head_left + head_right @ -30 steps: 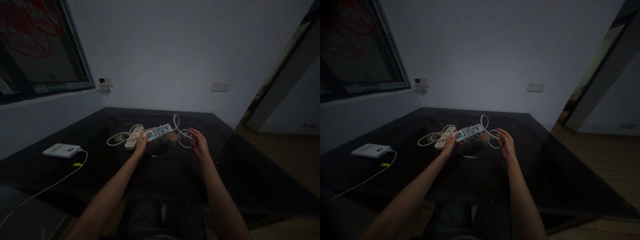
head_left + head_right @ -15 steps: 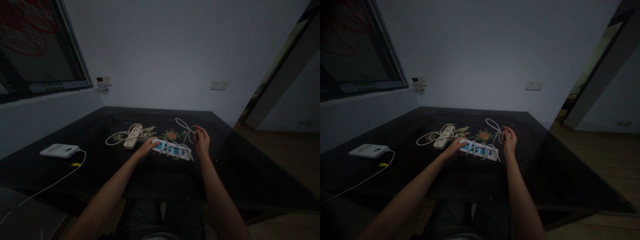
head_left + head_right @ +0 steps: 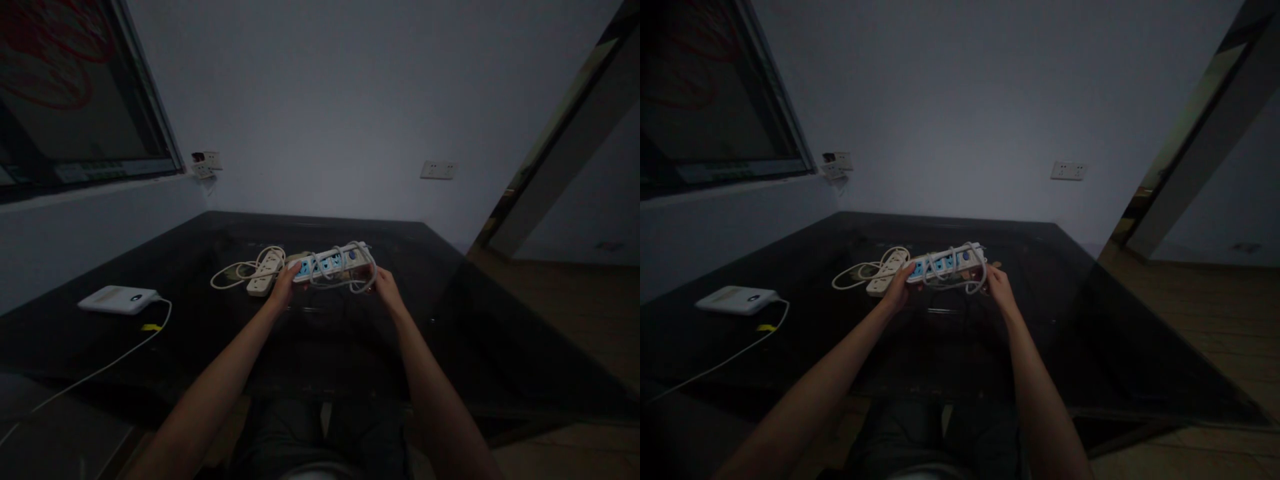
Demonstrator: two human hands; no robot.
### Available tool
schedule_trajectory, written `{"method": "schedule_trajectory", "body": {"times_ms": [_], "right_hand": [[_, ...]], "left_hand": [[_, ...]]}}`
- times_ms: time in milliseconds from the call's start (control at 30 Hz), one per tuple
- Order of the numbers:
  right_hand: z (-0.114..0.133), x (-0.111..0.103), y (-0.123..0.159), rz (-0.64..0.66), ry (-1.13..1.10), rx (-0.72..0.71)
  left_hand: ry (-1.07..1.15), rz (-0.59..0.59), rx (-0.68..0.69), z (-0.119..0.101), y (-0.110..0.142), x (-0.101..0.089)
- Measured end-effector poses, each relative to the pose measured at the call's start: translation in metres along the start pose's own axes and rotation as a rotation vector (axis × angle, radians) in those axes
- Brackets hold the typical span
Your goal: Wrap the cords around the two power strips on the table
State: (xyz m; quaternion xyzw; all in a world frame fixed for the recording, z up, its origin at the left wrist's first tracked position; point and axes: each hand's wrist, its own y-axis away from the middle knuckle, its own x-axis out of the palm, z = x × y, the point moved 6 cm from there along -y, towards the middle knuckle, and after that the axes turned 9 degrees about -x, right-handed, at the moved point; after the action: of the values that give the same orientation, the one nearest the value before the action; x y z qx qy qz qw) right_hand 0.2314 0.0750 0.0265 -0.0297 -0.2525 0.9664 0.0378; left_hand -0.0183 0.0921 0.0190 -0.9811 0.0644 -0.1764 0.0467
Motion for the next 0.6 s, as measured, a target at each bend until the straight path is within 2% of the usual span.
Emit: {"method": "schedule_trajectory", "body": {"times_ms": [100,267,433,600], "right_hand": [[-0.002,0.002,0.001,-0.001,-0.026,0.037],[0.01,0.01,0.002,0.044,0.075,-0.044],[0.017,0.009,0.003,-0.021,0.072,-0.083],[0.017,-0.006,0.003,-0.112,0.031,-0.09]], "left_hand": [[-0.018,-0.071,0.067,0.0,-0.005,-0.008],[-0.192,-0.139,0.119,0.003,-0.008,-0.015],[-0.332,-0.158,0.144,-0.003,-0.004,-0.014],[-0.697,-0.223,0.293,-0.014,0.003,-0.009]]}}
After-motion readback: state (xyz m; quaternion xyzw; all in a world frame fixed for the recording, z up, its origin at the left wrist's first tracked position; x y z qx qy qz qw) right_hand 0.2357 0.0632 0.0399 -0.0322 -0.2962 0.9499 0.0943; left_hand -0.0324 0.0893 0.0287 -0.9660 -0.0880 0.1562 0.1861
